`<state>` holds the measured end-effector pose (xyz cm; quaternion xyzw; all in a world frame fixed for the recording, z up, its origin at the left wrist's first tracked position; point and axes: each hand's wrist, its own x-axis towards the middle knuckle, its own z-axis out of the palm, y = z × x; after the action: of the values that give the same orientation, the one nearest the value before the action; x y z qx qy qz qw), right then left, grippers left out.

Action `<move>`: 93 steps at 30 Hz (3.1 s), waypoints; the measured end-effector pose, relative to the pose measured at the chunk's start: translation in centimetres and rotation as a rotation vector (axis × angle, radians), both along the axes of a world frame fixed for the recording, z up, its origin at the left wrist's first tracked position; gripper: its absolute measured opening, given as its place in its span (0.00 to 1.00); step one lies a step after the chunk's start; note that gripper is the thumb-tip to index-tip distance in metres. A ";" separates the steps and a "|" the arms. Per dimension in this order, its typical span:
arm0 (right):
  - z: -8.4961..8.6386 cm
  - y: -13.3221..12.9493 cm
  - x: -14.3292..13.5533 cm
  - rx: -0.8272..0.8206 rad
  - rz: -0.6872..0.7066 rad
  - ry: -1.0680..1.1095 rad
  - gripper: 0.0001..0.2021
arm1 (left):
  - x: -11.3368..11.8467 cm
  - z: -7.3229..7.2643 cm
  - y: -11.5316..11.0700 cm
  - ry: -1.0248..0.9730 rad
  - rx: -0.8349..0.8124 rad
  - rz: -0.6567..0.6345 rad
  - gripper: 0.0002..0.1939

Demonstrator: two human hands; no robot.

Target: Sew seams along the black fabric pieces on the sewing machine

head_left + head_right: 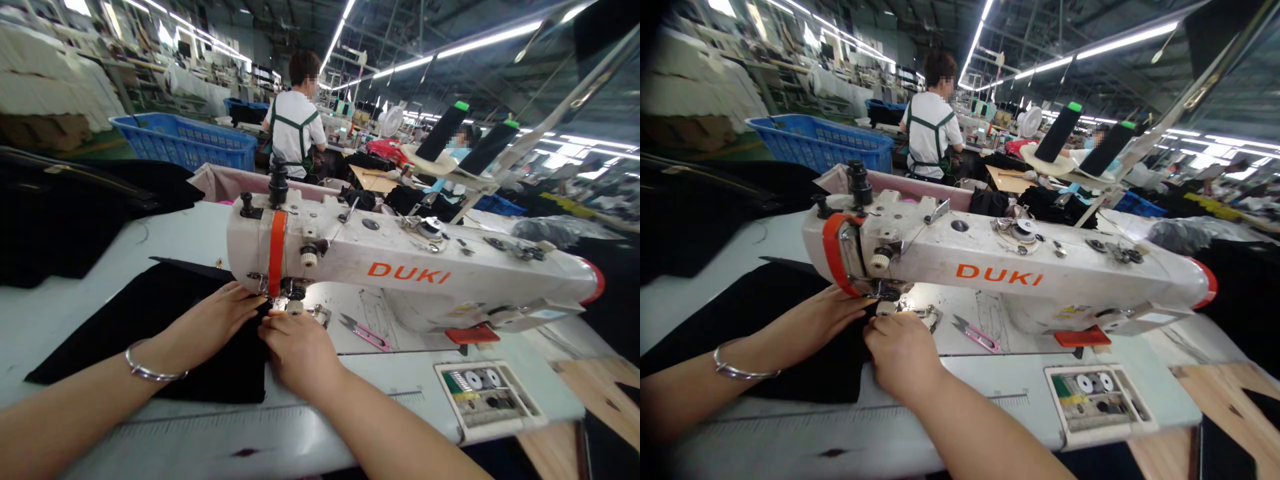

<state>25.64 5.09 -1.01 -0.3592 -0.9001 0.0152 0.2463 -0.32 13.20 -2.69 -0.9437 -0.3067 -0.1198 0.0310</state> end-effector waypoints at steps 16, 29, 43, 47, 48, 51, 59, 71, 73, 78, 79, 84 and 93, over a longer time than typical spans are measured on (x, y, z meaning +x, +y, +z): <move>0.3 -0.3 0.4 0.004 0.002 0.065 0.14 | 0.6 0.7 -0.9 -0.006 0.062 -0.044 0.29; -0.5 -0.9 0.0 0.112 0.075 0.108 0.12 | 1.1 1.9 -1.9 -0.109 0.069 -0.060 0.25; -0.7 -0.5 0.5 0.148 0.086 0.137 0.13 | 1.8 0.1 -2.4 -0.157 0.127 0.011 0.31; -0.8 -0.5 0.4 0.125 0.055 0.102 0.12 | 1.9 0.3 -2.5 -0.155 0.140 0.023 0.29; -0.7 -0.4 0.4 0.112 0.054 0.095 0.12 | 2.0 0.4 -2.6 -0.155 0.137 0.030 0.29; -0.7 -0.2 0.3 0.106 0.060 0.086 0.13 | 2.3 0.8 -2.9 -0.149 0.118 0.055 0.30; -1.0 -0.5 0.7 0.125 0.103 0.062 0.13 | 2.6 1.2 -4.3 -0.147 0.084 0.118 0.31; -0.2 -0.7 0.6 0.019 0.096 0.040 0.12 | 2.4 2.0 -3.7 -0.173 0.070 0.070 0.27; -0.3 -0.8 0.5 0.015 0.096 0.048 0.12 | 2.3 1.7 -3.7 -0.187 0.065 0.059 0.27; 0.3 -1.5 0.4 -0.030 0.060 0.048 0.13 | 1.0 1.1 -4.0 -0.188 0.121 0.023 0.28; 0.9 -1.9 0.7 -0.043 0.047 0.036 0.13 | 0.6 1.1 -4.5 -0.174 0.132 0.012 0.27; 4.4 -4.6 4.2 -0.152 -0.074 -0.023 0.25 | -1.7 0.9 -9.4 -0.020 0.173 -0.042 0.57; 3.6 0.1 3.2 -0.099 -0.415 -0.105 0.07 | -1.7 -0.4 -13.0 -0.206 0.108 -0.079 0.42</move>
<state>28.84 5.23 2.58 -0.5487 -0.8166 -0.0104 0.1788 -2.06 0.19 -3.10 -0.9347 -0.2641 -0.2337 0.0454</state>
